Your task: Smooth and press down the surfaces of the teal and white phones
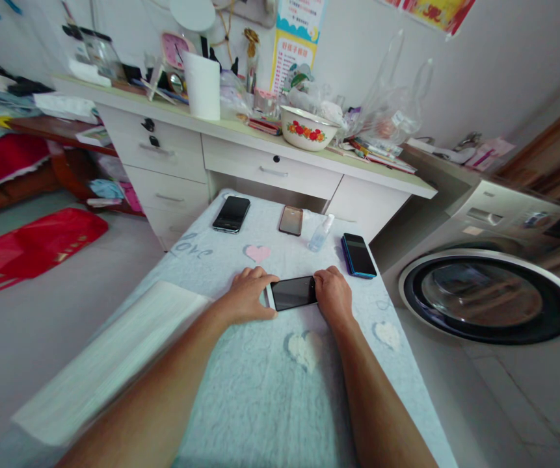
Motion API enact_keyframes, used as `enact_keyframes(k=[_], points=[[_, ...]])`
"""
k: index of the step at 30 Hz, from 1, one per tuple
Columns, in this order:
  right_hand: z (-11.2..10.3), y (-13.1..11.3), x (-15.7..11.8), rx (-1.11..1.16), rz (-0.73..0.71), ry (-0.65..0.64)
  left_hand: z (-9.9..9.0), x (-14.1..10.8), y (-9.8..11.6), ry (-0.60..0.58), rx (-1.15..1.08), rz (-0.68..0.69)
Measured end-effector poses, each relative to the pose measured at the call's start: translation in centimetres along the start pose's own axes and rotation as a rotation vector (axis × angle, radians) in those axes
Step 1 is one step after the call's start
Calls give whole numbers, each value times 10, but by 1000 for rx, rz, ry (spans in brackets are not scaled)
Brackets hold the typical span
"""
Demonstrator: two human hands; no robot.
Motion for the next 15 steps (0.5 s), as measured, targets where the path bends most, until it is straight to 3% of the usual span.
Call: enact_keyframes(k=[15], points=[[0,-11,-9,-13,-56,-19,1,1,-1,7,-1,3]])
Point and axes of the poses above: each hand's wrist, its own x-axis towards the middle knuckle, its own z-axis out of the palm, y = z × x, the point moved 3 cm from there along x, towards the middle knuckle, and after that the axes turned 1 degree about -z, right-handed, at the moved point
